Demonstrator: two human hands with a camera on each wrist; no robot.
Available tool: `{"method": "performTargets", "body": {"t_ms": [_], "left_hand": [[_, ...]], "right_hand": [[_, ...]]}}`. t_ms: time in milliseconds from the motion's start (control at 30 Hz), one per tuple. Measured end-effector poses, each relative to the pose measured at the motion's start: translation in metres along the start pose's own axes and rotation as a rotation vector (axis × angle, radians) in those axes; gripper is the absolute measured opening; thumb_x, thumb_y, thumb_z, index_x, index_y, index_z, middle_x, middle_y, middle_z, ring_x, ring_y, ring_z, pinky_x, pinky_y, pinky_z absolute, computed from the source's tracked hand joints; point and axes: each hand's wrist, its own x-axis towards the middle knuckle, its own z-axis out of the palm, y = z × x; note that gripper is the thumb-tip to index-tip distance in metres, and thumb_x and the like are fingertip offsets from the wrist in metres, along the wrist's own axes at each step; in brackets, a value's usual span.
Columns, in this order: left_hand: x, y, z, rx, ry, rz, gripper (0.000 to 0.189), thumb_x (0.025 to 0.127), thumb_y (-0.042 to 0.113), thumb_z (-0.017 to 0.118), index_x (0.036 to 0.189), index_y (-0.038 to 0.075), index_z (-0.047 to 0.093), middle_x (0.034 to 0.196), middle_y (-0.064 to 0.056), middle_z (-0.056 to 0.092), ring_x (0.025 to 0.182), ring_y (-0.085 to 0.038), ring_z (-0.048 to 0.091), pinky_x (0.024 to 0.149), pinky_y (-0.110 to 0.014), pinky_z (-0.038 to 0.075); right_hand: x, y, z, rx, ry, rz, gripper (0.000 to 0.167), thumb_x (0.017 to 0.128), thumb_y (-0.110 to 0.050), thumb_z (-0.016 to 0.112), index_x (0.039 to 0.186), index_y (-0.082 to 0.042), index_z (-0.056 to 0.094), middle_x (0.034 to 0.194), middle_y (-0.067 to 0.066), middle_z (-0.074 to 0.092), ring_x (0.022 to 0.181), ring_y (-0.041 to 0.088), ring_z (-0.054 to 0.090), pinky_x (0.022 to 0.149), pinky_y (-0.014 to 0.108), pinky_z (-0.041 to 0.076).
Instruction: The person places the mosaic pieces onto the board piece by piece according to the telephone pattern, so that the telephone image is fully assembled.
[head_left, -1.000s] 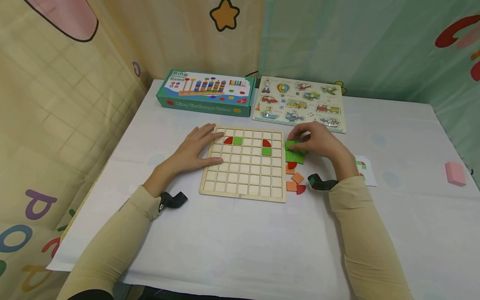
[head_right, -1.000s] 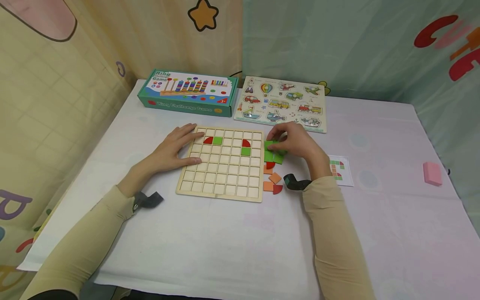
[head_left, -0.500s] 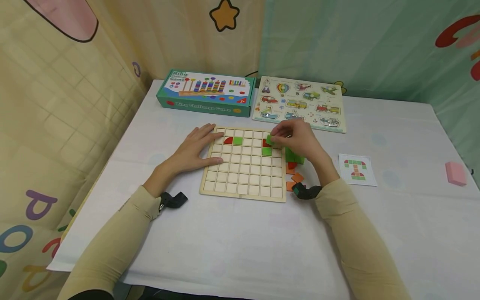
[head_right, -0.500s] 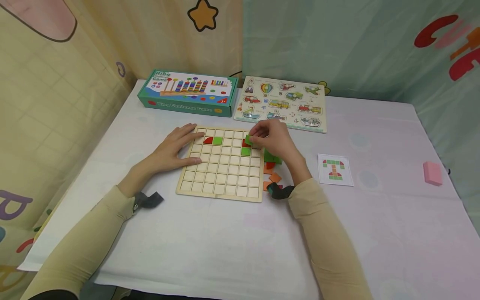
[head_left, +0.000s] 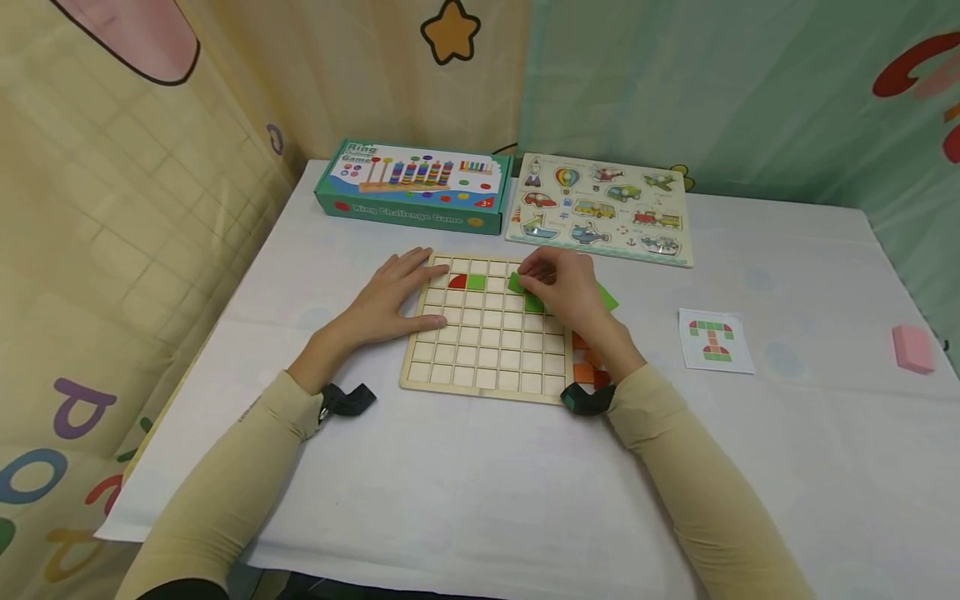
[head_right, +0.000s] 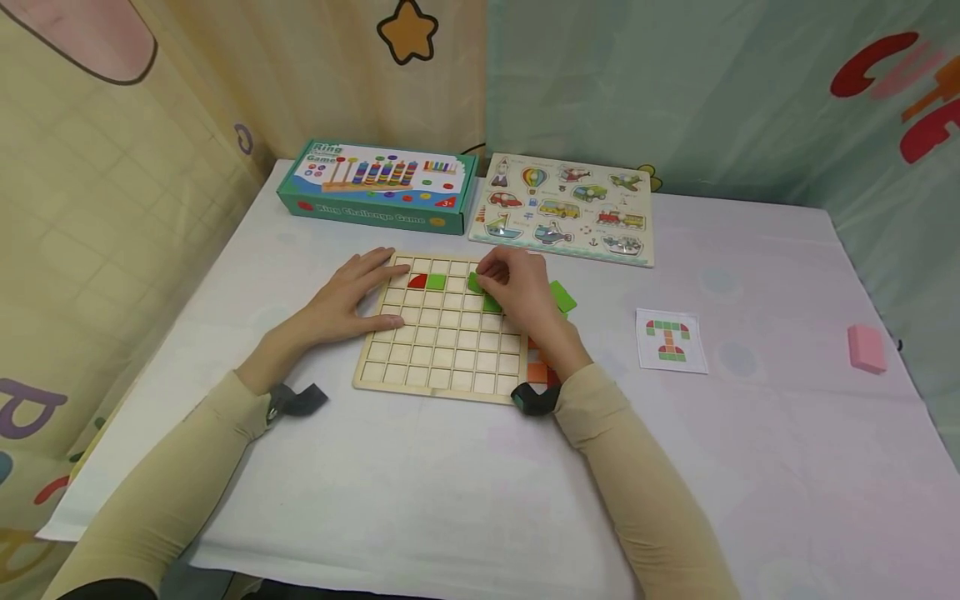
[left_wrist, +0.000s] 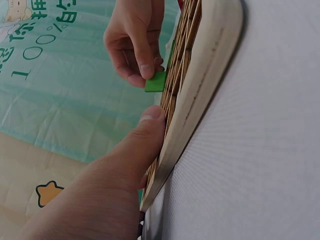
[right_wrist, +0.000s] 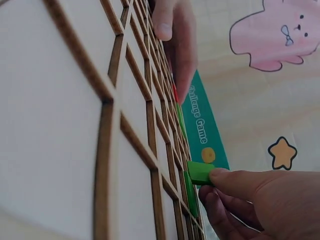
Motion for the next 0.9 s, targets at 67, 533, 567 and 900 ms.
{"method": "performTargets", "body": {"t_ms": [67,533,567,900], "left_hand": [[-0.0002,-0.0002,0.0001,-0.001,0.001,-0.001,0.084,0.089,0.053,0.08,0.16,0.022,0.046,0.175,-0.012,0.025,0.165,-0.029,0.013,0.135,-0.049,0.003],[0.0003,-0.0007,0.0009,-0.004,0.005,0.008,0.084,0.089,0.052,0.08,0.16,0.022,0.046,0.175,-0.012,0.025,0.165,-0.029,0.013,0.135,-0.049,0.003],[0.0003,-0.0008,0.0009,-0.003,0.006,0.008,0.084,0.089,0.052,0.08,0.16,0.022,0.047,0.174,-0.012,0.025,0.165,-0.029,0.013,0.135,-0.049,0.003],[-0.0009,0.0002,0.0004,-0.005,0.002,0.002,0.084,0.089,0.052,0.08,0.16,0.022,0.046,0.175,-0.012,0.025,0.165,-0.029,0.013,0.135,-0.05,0.003]], "right_hand": [[0.0002,0.0012,0.0022,-0.027,-0.011,-0.015,0.013,0.097,-0.011,0.077,0.108,-0.004,0.075,0.101,0.012,0.076,0.092,0.024,0.073,0.086,0.04,0.062],[0.0012,0.0072,0.0034,-0.182,-0.047,-0.076,0.024,0.095,-0.012,0.081,0.118,-0.005,0.077,0.115,0.014,0.072,0.106,0.032,0.064,0.092,0.047,0.051],[0.0014,0.0078,0.0035,-0.186,-0.048,-0.08,0.025,0.095,-0.013,0.081,0.118,-0.005,0.077,0.116,0.015,0.072,0.107,0.032,0.064,0.094,0.048,0.051],[0.0019,0.0077,0.0041,-0.23,-0.086,-0.101,0.022,0.095,-0.015,0.08,0.115,-0.005,0.079,0.12,0.015,0.07,0.116,0.033,0.059,0.101,0.051,0.05]]}}
